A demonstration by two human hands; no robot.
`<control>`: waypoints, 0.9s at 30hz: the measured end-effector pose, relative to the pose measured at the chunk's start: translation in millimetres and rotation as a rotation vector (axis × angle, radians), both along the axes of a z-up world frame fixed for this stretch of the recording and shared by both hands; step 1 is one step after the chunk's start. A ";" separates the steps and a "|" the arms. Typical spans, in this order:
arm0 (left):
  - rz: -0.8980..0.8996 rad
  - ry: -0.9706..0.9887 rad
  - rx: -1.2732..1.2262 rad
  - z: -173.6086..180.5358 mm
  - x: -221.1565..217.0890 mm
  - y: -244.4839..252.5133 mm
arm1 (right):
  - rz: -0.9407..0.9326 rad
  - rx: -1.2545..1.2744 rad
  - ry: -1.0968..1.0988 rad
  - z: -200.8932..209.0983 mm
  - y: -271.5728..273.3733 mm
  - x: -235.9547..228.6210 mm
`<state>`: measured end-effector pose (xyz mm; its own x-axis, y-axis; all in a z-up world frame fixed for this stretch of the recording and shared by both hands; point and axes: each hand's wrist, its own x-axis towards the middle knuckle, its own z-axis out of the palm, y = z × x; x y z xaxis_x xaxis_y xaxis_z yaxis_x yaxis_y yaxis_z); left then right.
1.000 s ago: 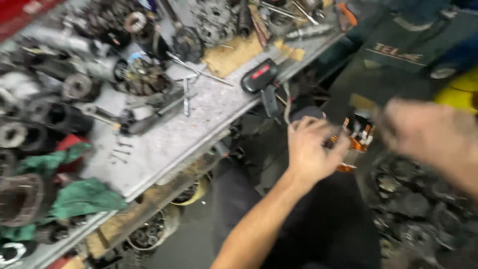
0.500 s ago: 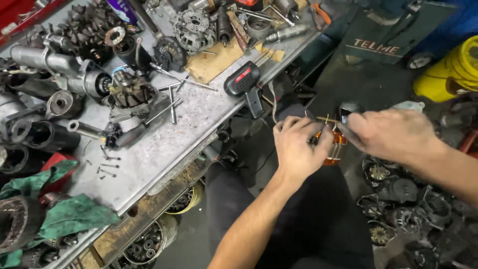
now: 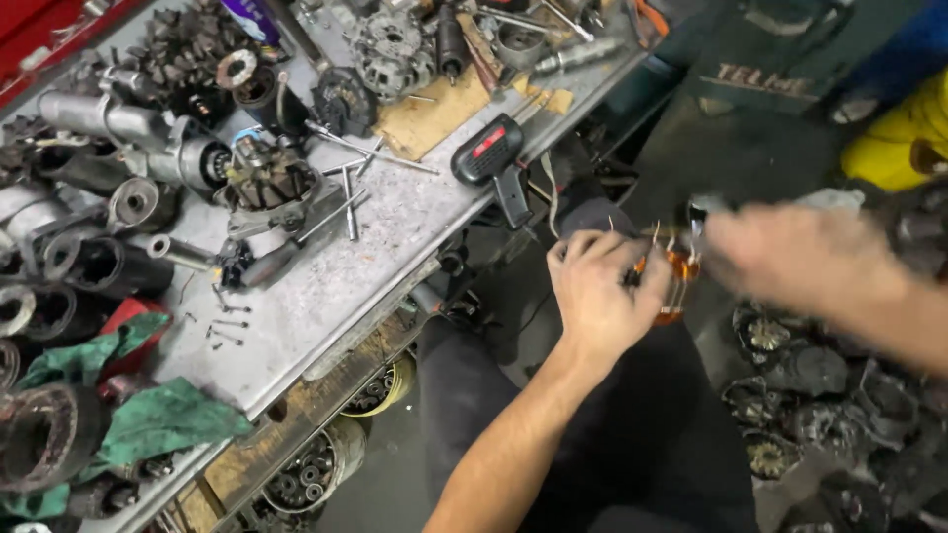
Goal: The person uses a yellow-handled tool to scrape and clean the copper windings of a motor stator held in their hands. The task involves rotating the stator to access different sections of the windings while working at a cluttered workbench.
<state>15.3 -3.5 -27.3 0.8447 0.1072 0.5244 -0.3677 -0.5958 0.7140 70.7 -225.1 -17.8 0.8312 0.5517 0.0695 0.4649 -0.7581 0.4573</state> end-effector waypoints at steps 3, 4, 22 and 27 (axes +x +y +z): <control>0.052 0.005 -0.016 8.7 2.6 -3.6 | -0.043 -0.119 -0.338 44.9 6.3 3.3; 0.062 0.000 -0.028 7.5 3.0 -4.2 | -0.031 -0.129 -0.344 38.0 8.6 -1.9; 0.030 0.022 0.058 9.4 -0.3 -11.4 | 0.022 -0.147 -0.145 33.1 3.3 -3.7; 0.020 0.003 0.065 9.8 -2.7 -12.5 | -0.066 -0.110 0.007 24.9 -0.5 -14.8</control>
<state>12.6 -16.0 -17.6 0.8442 0.0899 0.5285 -0.3531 -0.6485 0.6743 55.9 -225.6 7.2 0.8663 0.4994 0.0061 0.4186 -0.7327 0.5366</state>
